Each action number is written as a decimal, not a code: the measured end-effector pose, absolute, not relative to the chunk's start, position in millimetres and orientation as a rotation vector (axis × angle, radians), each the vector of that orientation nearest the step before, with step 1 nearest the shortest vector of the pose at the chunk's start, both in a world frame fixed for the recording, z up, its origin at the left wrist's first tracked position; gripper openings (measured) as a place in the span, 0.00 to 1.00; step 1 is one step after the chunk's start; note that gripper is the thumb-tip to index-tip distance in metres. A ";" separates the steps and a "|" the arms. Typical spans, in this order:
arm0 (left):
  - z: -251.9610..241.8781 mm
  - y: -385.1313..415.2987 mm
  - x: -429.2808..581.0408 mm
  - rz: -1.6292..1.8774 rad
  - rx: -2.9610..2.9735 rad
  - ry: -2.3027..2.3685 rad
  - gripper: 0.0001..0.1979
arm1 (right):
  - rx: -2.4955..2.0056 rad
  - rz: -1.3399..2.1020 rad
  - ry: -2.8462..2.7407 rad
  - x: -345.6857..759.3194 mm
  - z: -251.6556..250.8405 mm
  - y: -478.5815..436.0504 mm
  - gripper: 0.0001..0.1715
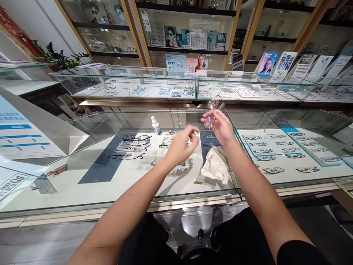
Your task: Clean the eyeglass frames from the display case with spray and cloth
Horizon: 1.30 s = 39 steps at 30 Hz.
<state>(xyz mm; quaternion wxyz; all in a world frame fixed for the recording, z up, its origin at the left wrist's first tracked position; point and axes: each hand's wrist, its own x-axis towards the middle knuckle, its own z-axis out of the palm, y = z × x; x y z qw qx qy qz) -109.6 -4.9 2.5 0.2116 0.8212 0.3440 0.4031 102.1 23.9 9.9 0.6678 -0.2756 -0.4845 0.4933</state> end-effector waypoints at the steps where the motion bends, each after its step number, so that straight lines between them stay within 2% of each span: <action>1: -2.0 -12.4 -103.3 0.904 2.372 0.773 0.15 | -0.612 1.116 -1.089 103.5 9.2 25.5 0.22; 4: -16.2 -24.3 -90.8 0.452 2.560 0.445 0.21 | -0.611 1.126 -1.104 105.0 5.8 28.7 0.22; 6: -22.3 -24.4 -88.6 0.363 2.604 0.419 0.18 | -0.640 1.124 -1.118 104.7 4.2 29.4 0.21; 10: -23.5 -15.1 -94.3 0.518 2.479 0.615 0.08 | -0.689 1.114 -1.115 103.6 3.8 29.0 0.22; 16: -17.9 5.8 -100.9 0.839 1.948 0.734 0.04 | -0.659 1.128 -1.113 102.8 6.1 26.6 0.21; 25: -10.7 25.0 -107.2 1.079 1.316 0.665 0.21 | -0.644 1.174 -1.148 98.5 12.2 17.7 0.21; 39: -0.7 18.3 -109.0 1.049 1.197 0.616 0.27 | -0.746 1.087 -1.315 85.4 4.8 14.0 0.18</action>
